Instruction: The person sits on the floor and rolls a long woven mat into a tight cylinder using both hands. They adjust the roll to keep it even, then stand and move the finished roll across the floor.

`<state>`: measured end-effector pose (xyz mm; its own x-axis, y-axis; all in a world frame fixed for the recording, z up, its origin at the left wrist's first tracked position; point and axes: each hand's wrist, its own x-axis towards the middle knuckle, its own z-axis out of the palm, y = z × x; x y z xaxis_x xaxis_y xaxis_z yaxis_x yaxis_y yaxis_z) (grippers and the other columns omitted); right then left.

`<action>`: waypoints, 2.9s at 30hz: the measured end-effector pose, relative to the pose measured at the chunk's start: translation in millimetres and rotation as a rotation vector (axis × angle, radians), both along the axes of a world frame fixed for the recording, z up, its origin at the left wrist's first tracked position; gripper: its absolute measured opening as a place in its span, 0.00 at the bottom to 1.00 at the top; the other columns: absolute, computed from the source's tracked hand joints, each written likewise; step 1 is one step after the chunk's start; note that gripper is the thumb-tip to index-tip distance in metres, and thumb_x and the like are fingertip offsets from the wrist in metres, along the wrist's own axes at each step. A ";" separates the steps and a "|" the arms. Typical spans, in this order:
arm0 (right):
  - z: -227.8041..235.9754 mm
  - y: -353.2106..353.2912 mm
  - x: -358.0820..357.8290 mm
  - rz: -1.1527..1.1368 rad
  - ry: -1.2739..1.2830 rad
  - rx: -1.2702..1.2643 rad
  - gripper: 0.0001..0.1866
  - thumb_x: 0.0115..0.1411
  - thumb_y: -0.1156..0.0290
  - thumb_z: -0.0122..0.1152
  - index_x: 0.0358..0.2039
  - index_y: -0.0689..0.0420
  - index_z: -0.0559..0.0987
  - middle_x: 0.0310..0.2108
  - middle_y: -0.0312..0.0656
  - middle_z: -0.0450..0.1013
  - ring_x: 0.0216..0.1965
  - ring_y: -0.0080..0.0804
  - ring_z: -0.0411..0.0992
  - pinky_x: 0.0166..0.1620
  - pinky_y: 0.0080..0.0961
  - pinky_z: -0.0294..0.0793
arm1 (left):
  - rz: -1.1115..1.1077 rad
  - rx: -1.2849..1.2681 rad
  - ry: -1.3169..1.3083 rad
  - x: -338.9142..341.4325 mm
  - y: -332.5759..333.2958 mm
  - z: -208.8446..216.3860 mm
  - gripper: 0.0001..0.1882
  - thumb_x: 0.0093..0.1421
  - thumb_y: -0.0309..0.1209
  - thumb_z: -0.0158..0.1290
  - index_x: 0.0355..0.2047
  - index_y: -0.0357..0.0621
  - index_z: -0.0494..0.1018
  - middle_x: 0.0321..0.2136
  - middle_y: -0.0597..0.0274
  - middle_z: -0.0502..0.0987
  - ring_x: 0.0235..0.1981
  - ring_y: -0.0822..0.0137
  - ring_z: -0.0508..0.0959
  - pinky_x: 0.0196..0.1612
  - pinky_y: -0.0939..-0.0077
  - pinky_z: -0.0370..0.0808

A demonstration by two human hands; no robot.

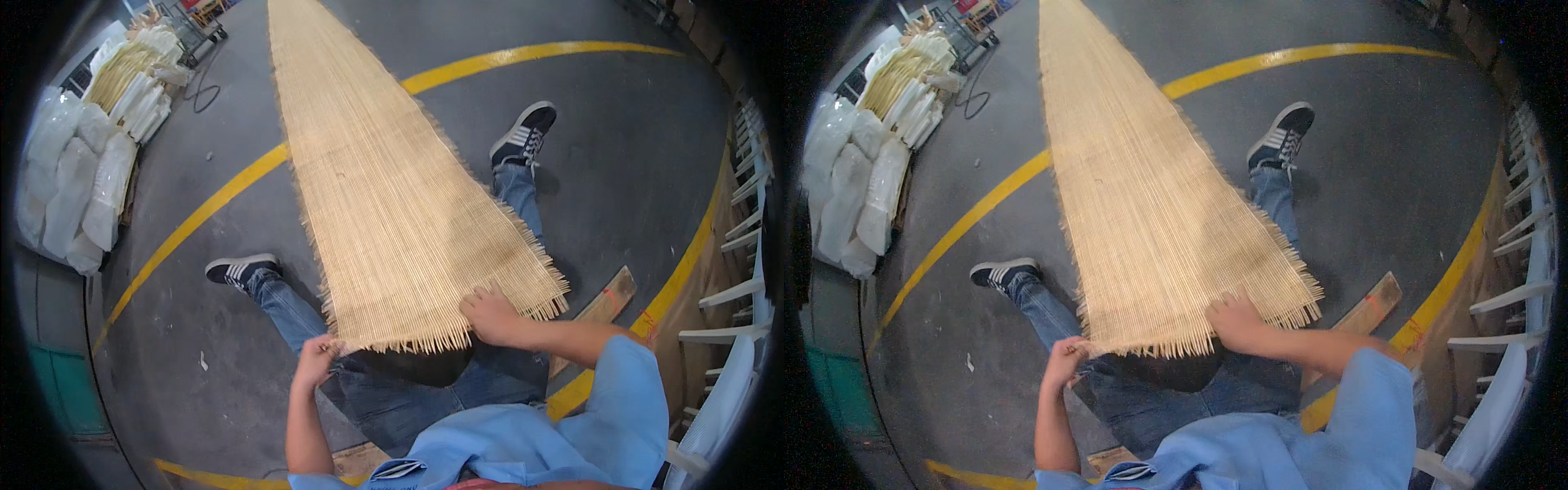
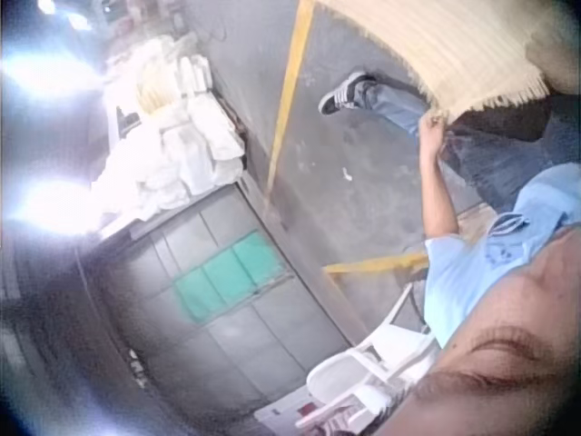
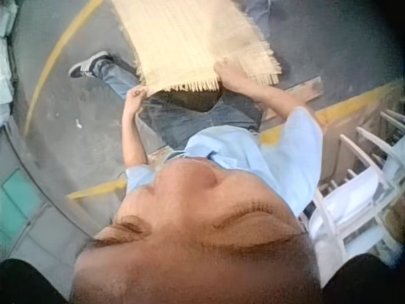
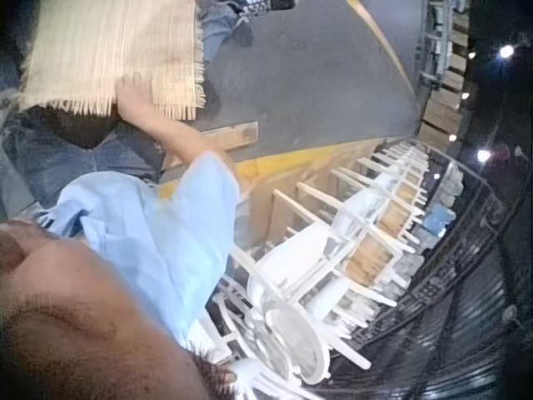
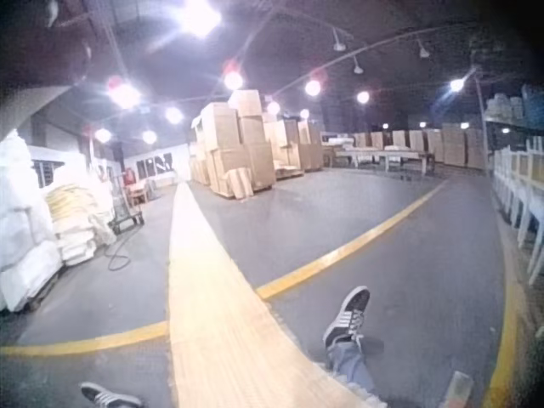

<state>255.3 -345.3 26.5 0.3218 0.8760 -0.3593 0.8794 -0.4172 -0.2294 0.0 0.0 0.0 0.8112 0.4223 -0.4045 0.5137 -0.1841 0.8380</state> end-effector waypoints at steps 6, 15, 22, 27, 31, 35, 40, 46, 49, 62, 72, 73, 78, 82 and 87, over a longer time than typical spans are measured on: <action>-0.5 54.7 41.9 0.003 0.311 0.108 0.11 0.61 0.64 0.58 0.36 0.59 0.80 0.34 0.52 0.80 0.38 0.53 0.79 0.41 0.51 0.76 | 0.139 0.255 0.027 31.7 14.2 22.6 0.06 0.64 0.24 0.57 0.39 0.33 0.79 0.31 0.60 0.80 0.34 0.66 0.79 0.40 0.72 0.74; 12.3 149.9 151.0 0.191 0.472 -0.186 0.26 0.62 0.51 0.66 0.39 0.67 0.81 0.34 0.55 0.80 0.38 0.50 0.79 0.43 0.45 0.75 | 0.055 1.221 -0.549 124.6 -99.9 34.8 0.34 0.57 0.33 0.66 0.63 0.45 0.67 0.67 0.43 0.60 0.70 0.39 0.58 0.70 0.38 0.53; 10.7 185.9 156.0 0.180 0.557 -0.347 0.29 0.58 0.51 0.70 0.45 0.67 0.80 0.37 0.54 0.81 0.39 0.46 0.80 0.42 0.41 0.78 | -0.203 1.142 -0.325 151.8 -130.2 -21.0 0.44 0.53 0.45 0.67 0.68 0.51 0.63 0.73 0.42 0.51 0.74 0.36 0.47 0.73 0.33 0.39; 12.0 183.9 146.8 0.108 0.272 -0.375 0.27 0.56 0.55 0.71 0.46 0.65 0.80 0.40 0.53 0.81 0.41 0.50 0.79 0.46 0.42 0.77 | -0.282 1.178 -0.201 175.9 -117.1 -43.5 0.49 0.49 0.46 0.70 0.69 0.53 0.62 0.73 0.47 0.52 0.74 0.41 0.48 0.72 0.30 0.39; 17.5 166.1 95.4 0.055 -0.204 0.364 0.23 0.53 0.60 0.70 0.45 0.61 0.80 0.43 0.49 0.78 0.50 0.45 0.75 0.57 0.45 0.69 | -0.325 1.097 -0.056 182.2 -108.7 -56.8 0.50 0.46 0.45 0.71 0.68 0.52 0.63 0.71 0.52 0.56 0.73 0.46 0.53 0.72 0.29 0.40; 1.3 116.2 36.5 0.209 -0.112 0.426 0.32 0.51 0.59 0.70 0.55 0.58 0.75 0.58 0.50 0.69 0.62 0.49 0.66 0.65 0.54 0.60 | -0.362 0.981 -0.043 181.3 -94.8 -63.2 0.46 0.47 0.45 0.71 0.65 0.46 0.66 0.64 0.54 0.67 0.65 0.49 0.66 0.69 0.34 0.54; -56.5 76.5 77.4 -0.011 -0.464 0.111 0.29 0.65 0.65 0.54 0.67 0.45 0.67 0.70 0.56 0.59 0.72 0.59 0.54 0.69 0.75 0.39 | -0.477 0.805 -0.112 198.6 -82.1 -61.1 0.42 0.48 0.45 0.71 0.61 0.45 0.69 0.54 0.55 0.77 0.55 0.52 0.77 0.58 0.59 0.73; -49.6 80.7 103.5 0.101 -0.238 -0.010 0.31 0.58 0.66 0.63 0.64 0.49 0.70 0.59 0.52 0.69 0.65 0.49 0.66 0.65 0.59 0.59 | -0.536 0.739 -0.107 194.4 -78.0 -57.0 0.40 0.47 0.45 0.72 0.59 0.46 0.71 0.48 0.54 0.79 0.49 0.53 0.79 0.52 0.60 0.76; -50.5 72.0 97.4 0.086 -0.164 -0.044 0.29 0.53 0.66 0.68 0.56 0.51 0.74 0.51 0.47 0.72 0.55 0.43 0.72 0.54 0.47 0.70 | -0.570 0.764 -0.079 190.9 -84.4 -55.8 0.40 0.46 0.44 0.72 0.57 0.47 0.71 0.45 0.55 0.79 0.49 0.53 0.79 0.51 0.60 0.76; -45.0 57.4 103.7 0.104 -0.127 0.265 0.21 0.46 0.69 0.70 0.42 0.51 0.76 0.36 0.43 0.73 0.40 0.45 0.77 0.39 0.43 0.77 | -0.447 1.039 -0.165 165.2 -75.0 -36.8 0.44 0.44 0.44 0.74 0.61 0.52 0.68 0.59 0.57 0.72 0.61 0.50 0.69 0.66 0.35 0.58; 47.8 94.5 101.2 0.015 -0.106 0.596 0.18 0.42 0.71 0.70 0.35 0.55 0.75 0.29 0.43 0.73 0.33 0.50 0.77 0.35 0.45 0.78 | -0.473 1.115 -0.127 162.5 -20.2 110.9 0.22 0.45 0.33 0.69 0.41 0.48 0.74 0.31 0.57 0.81 0.36 0.51 0.82 0.40 0.57 0.78; 63.0 98.1 93.5 0.038 -0.095 0.654 0.17 0.42 0.72 0.69 0.34 0.55 0.75 0.28 0.43 0.73 0.32 0.49 0.77 0.35 0.45 0.78 | -0.485 1.174 -0.126 153.0 -17.3 135.3 0.21 0.44 0.32 0.68 0.38 0.47 0.74 0.30 0.58 0.80 0.35 0.50 0.82 0.40 0.56 0.78; 118.6 100.9 37.2 0.173 -0.035 0.867 0.12 0.45 0.73 0.65 0.31 0.56 0.73 0.26 0.42 0.70 0.28 0.45 0.76 0.31 0.41 0.76 | -0.412 1.413 -0.265 77.6 -41.1 231.0 0.12 0.42 0.26 0.62 0.26 0.47 0.70 0.21 0.62 0.70 0.25 0.58 0.77 0.30 0.62 0.71; 119.4 100.0 15.0 0.264 -0.041 0.840 0.15 0.47 0.67 0.70 0.35 0.55 0.77 0.28 0.41 0.70 0.29 0.41 0.76 0.30 0.38 0.76 | -0.370 1.479 -0.145 40.8 -57.1 238.4 0.12 0.42 0.26 0.61 0.26 0.47 0.70 0.20 0.62 0.69 0.25 0.60 0.76 0.31 0.62 0.72; 53.1 114.3 6.0 0.282 0.076 0.518 0.16 0.51 0.69 0.66 0.41 0.53 0.76 0.33 0.45 0.75 0.36 0.47 0.79 0.37 0.44 0.79 | -0.320 1.173 -0.112 15.2 -39.8 106.7 0.11 0.45 0.25 0.62 0.27 0.45 0.71 0.24 0.56 0.74 0.29 0.49 0.79 0.37 0.54 0.77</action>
<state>261.3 -231.0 79.6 0.0416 0.9913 0.1252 0.9132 0.0132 -0.4073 15.2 -39.8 106.7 0.9515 0.2589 0.1664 0.2420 -0.9634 0.1153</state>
